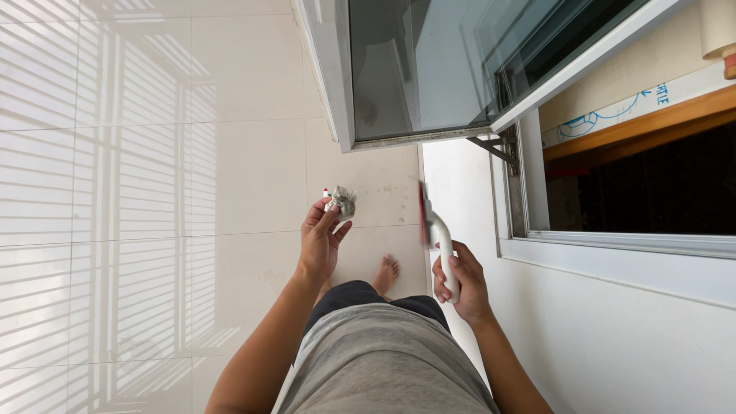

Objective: Clean a glass window using a squeegee, cleaning spray, and a rag.

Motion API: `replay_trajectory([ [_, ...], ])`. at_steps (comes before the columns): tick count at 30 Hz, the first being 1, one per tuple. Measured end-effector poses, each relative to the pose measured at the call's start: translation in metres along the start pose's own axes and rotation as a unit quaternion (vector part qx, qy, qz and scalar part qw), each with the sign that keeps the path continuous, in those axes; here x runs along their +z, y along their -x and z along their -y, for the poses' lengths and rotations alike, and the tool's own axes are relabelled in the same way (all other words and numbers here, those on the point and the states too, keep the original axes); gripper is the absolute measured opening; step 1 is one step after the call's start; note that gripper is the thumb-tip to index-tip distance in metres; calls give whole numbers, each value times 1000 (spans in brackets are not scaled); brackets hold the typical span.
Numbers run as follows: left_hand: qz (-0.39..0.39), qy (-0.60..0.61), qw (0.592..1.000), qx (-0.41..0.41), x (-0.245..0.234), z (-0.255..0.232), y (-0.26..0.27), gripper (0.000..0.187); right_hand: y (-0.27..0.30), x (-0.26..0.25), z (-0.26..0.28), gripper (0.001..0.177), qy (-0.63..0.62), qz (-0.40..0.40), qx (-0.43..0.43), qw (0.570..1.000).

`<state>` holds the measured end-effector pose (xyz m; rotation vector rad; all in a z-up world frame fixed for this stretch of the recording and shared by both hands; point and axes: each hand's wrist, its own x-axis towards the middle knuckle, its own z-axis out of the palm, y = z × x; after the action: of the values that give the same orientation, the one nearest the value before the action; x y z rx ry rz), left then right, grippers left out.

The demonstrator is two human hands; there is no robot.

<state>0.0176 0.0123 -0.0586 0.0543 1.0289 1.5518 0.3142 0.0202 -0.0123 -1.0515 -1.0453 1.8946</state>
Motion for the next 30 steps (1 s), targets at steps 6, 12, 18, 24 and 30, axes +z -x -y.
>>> replay_trajectory([
  [6, 56, 55, 997, -6, 13, -31, 30, 20, 3, 11, 16, 36, -270, 137, 11, 953],
  [12, 133, 77, 988, -13, 25, -63, 45, 28, 1, 27, 22, 36, -292, 140, 1, 946],
  [18, 147, -223, 956, 121, 14, -92, 41, 20, -1, 42, 15, 32, -365, 151, 1, 919],
  [24, 76, -436, 866, 231, 20, -112, 36, 12, -3, 53, 10, 32, -408, 180, 7, 895],
  [30, 61, -322, 927, 182, 33, -97, 27, 13, -4, 70, 21, 37, -297, 170, 19, 939],
])
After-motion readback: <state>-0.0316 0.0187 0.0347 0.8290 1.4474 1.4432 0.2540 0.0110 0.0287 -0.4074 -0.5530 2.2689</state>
